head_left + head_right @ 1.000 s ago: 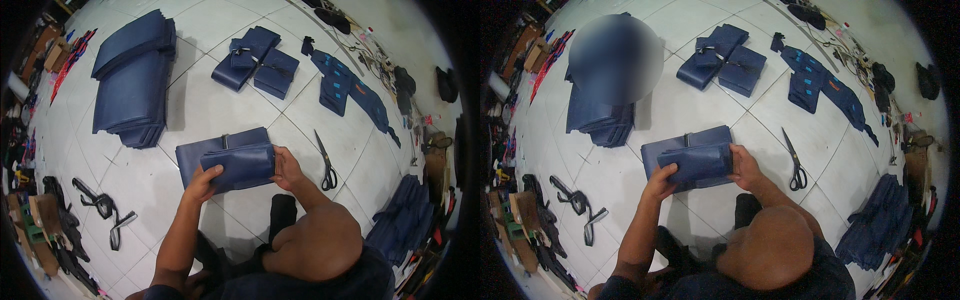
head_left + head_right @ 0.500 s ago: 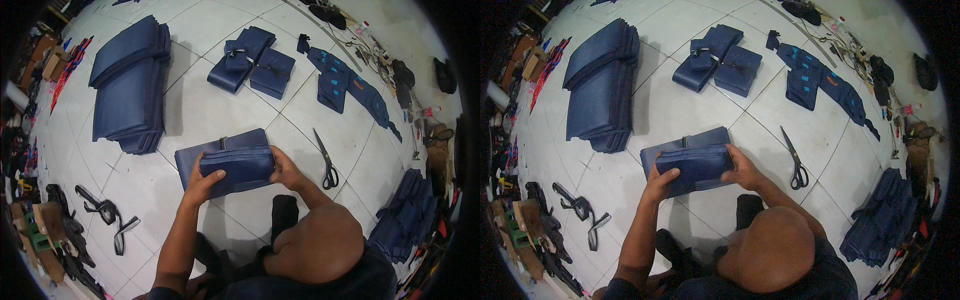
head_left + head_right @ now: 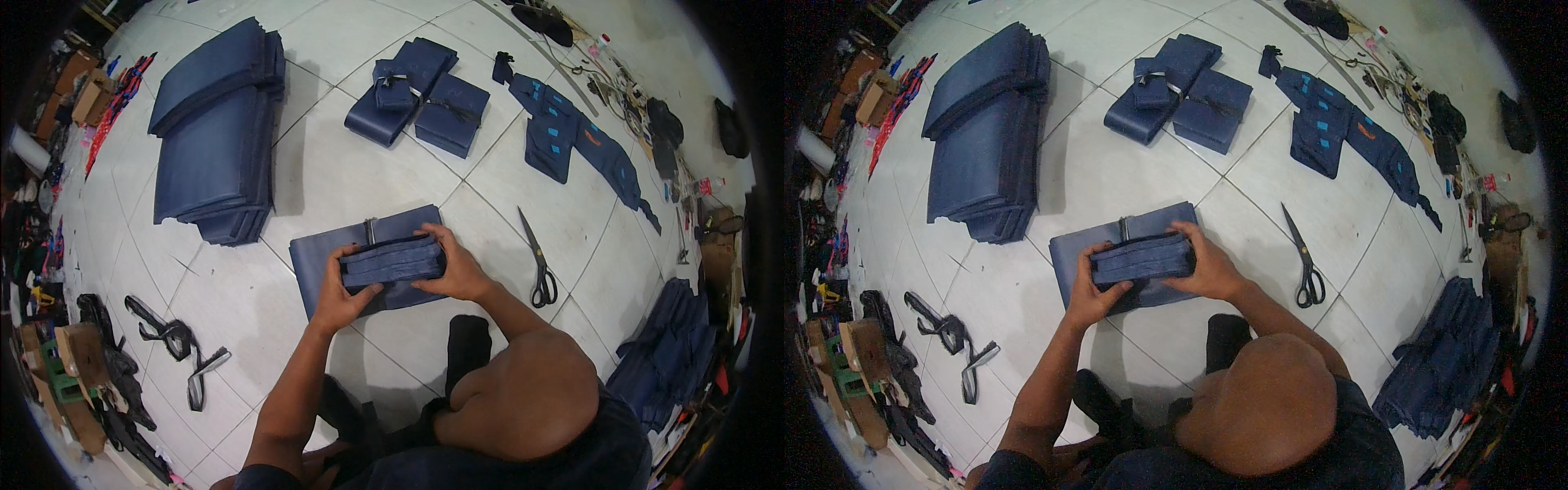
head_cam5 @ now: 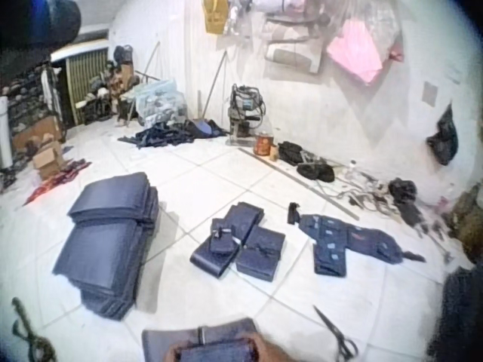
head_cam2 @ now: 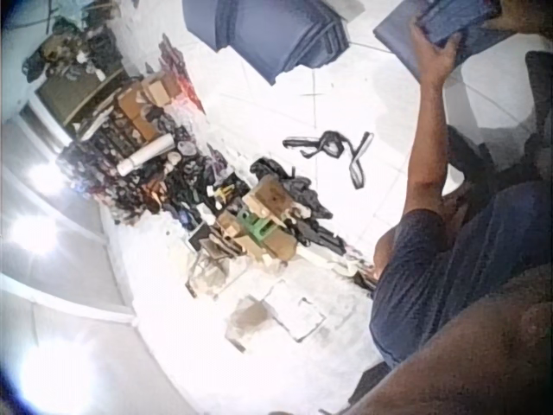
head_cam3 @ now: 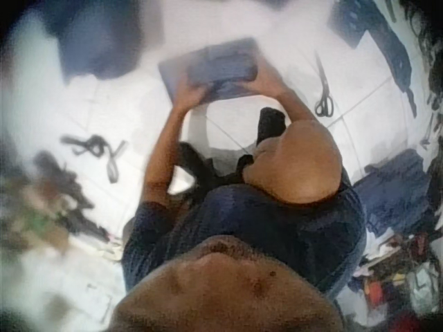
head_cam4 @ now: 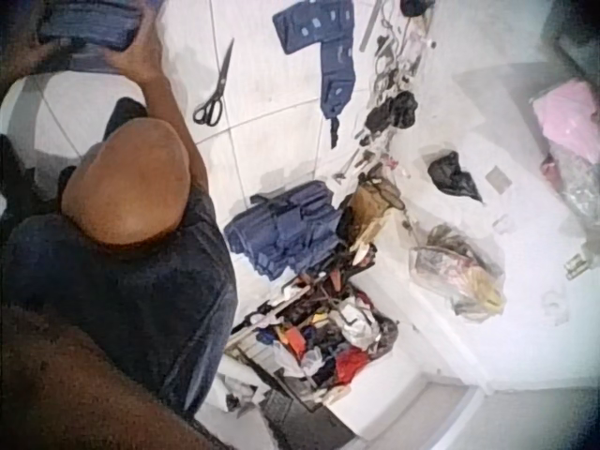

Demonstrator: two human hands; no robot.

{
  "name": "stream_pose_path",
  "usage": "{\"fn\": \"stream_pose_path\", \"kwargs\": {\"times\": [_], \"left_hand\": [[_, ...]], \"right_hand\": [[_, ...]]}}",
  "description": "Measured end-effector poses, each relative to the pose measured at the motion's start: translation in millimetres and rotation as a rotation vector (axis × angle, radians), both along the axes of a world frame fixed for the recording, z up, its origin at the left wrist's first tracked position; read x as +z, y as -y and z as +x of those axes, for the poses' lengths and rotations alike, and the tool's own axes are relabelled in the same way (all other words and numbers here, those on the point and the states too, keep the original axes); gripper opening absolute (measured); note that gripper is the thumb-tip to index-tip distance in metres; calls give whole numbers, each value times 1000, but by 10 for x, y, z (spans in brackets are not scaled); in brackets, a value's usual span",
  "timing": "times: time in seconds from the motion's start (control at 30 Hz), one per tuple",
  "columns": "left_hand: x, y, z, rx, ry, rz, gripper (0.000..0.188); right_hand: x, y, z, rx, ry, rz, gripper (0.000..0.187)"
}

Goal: The person sorts through blue fabric pieces and ties them into bundles using strips of dark fabric, then stacks the bundles on a pile.

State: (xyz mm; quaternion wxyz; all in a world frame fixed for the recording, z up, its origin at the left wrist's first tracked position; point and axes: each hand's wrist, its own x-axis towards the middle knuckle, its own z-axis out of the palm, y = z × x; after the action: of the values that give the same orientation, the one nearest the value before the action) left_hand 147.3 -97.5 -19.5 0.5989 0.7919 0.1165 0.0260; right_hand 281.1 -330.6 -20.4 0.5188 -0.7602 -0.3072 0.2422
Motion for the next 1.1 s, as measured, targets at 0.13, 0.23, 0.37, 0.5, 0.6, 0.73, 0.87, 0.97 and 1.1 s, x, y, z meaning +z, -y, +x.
{"fn": "stream_pose_path", "kwargs": {"times": [0.13,0.23,0.37,0.5,0.6,0.73,0.87,0.97,1.1], "left_hand": [[-23,10,-14,18,30,23,90],[-62,-27,-9,4,41,55,90],[25,-94,11,-33,-11,130,91],[276,-119,112,-114,-86,389,102],[665,12,233,-256,-39,814,108],[748,261,410,-383,-19,947,103],[534,364,491,-456,-121,968,96],[501,379,466,-436,-114,940,91],[539,398,489,-430,-137,958,89]], "right_hand": [[49,-21,-6,31,-10,-159,91],[-9,-11,56,91,62,-186,90],[-83,9,96,89,149,-133,83],[-93,15,90,78,148,-152,79],[-121,46,100,80,196,-119,79],[-3,9,101,100,127,-157,79],[38,57,121,99,81,-107,94],[125,183,153,76,14,-84,102],[175,437,97,-108,-60,-107,92]]}}
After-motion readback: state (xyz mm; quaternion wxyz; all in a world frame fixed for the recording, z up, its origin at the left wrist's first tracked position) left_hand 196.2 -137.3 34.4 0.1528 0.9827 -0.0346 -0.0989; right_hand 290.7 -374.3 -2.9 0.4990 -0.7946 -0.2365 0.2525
